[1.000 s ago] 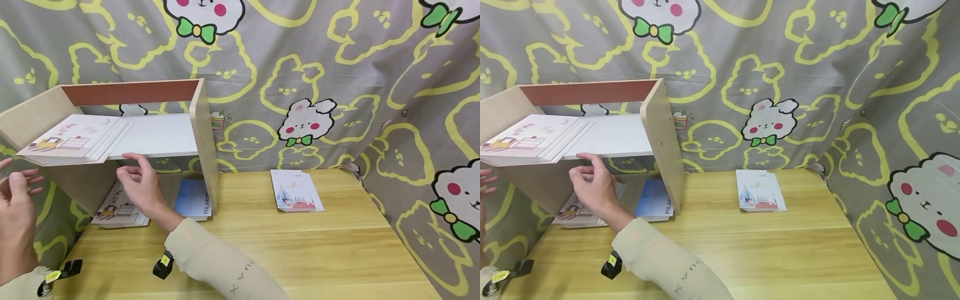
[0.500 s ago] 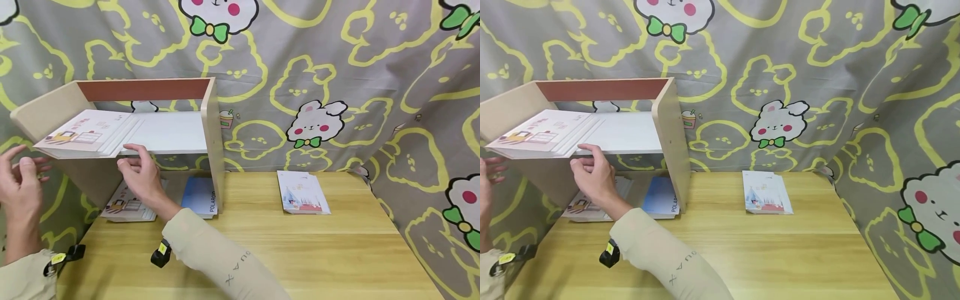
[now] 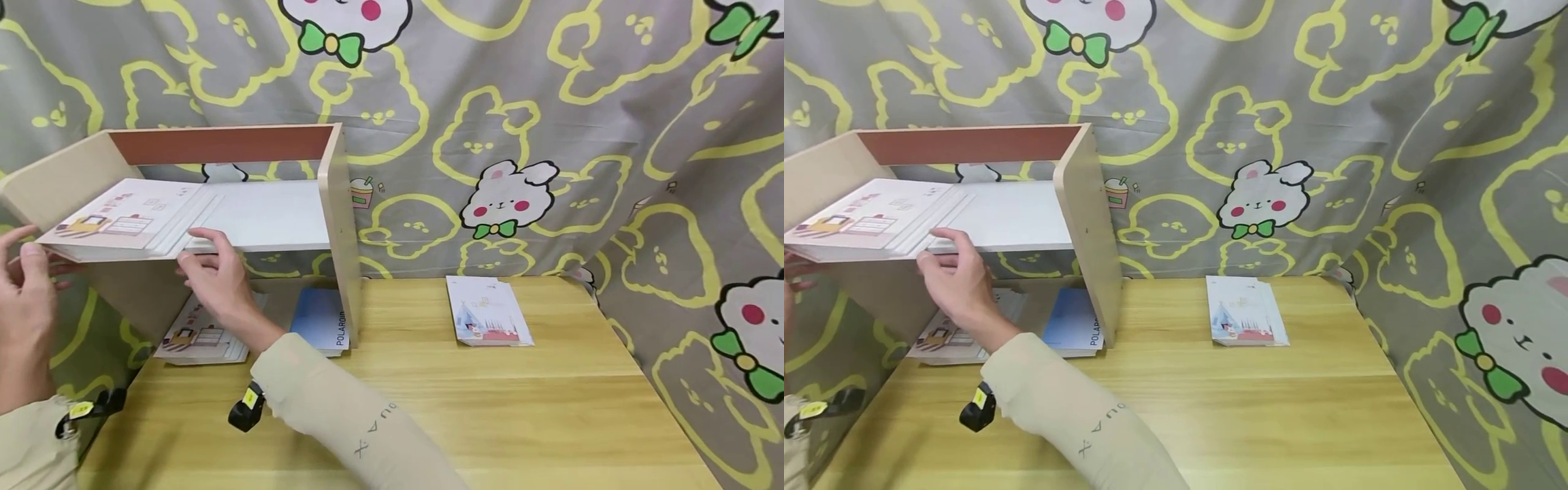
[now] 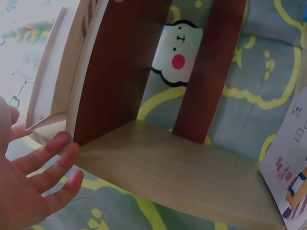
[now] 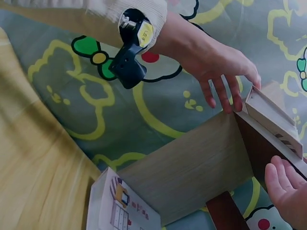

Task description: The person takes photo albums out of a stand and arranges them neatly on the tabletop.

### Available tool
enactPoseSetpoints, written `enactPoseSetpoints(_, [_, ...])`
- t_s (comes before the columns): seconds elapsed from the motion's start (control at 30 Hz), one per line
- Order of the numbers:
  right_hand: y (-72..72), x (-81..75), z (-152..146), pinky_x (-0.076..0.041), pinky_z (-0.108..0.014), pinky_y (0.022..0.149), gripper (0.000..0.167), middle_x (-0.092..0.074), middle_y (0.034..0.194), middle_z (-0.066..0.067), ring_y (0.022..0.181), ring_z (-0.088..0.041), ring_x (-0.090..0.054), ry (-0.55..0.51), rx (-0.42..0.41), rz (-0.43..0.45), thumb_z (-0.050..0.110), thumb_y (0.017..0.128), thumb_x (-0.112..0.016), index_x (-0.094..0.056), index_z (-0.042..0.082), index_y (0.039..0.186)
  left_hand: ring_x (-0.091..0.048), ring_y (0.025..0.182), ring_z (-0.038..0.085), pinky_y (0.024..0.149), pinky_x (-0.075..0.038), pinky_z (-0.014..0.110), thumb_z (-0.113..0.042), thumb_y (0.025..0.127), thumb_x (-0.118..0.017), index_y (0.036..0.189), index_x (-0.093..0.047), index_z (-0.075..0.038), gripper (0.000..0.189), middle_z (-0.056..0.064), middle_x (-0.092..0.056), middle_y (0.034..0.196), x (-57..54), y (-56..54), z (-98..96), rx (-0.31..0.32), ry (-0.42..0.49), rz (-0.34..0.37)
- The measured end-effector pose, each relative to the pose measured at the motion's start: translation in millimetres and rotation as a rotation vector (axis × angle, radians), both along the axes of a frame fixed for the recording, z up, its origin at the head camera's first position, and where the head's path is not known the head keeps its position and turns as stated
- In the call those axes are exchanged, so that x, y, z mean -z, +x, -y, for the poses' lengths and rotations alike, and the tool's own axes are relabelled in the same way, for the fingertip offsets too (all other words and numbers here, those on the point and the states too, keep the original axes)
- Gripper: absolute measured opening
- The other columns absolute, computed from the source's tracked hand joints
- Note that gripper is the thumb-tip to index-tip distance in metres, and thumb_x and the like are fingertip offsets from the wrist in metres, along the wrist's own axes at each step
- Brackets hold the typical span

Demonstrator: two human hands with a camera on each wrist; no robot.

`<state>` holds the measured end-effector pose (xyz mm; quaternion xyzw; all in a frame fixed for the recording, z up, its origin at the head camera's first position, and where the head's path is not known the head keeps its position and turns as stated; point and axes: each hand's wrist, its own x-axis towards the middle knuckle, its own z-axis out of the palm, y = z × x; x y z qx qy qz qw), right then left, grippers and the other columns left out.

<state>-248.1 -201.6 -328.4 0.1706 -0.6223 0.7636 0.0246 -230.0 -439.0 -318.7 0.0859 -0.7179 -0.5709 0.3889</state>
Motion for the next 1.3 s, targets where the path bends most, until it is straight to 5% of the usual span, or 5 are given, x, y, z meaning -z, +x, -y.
enactPoseSetpoints(0.5, [-0.6,-8.8,12.7,-0.058,-0.019,0.065,0.034,-0.073,0.089,0.01,0.07,-0.003,-0.072,-0.004,-0.025,0.046,0.016,0.103,-0.062,-0.059,0.027,0.135,-0.065,0.054,0.003,0.051,-0.052,0.013,-0.013,0.105,-0.054,0.133,-0.064,-0.011,0.03,-0.002,-0.07,0.081,-1.8,-4.3,-5.6,0.12,0.2,-0.154])
enactPoseSetpoints(0.87, [0.8,-11.1,19.3,-0.058,-0.019,0.064,0.03,-0.073,0.088,0.009,0.071,-0.004,-0.073,-0.02,-0.03,0.085,0.013,0.104,-0.06,-0.062,0.025,0.131,-0.065,0.049,0.012,0.047,-0.054,0.019,-0.013,0.105,-0.055,0.131,-0.063,-0.006,0.028,0.007,-0.068,0.084,-4.4,-7.1,-4.7,0.211,0.36,-0.189])
enactPoseSetpoints(1.3, [4.9,-19.0,31.0,-0.058,-0.018,0.061,0.027,-0.075,0.087,0.006,0.068,-0.001,-0.071,-0.01,0.056,0.13,0.007,0.102,-0.058,-0.064,0.022,0.123,-0.072,0.056,0.014,0.051,-0.057,0.021,-0.007,0.103,-0.052,0.125,-0.065,0.0,0.026,0.007,-0.073,0.086,-9.3,-8.1,-3.8,0.246,0.29,-0.179])
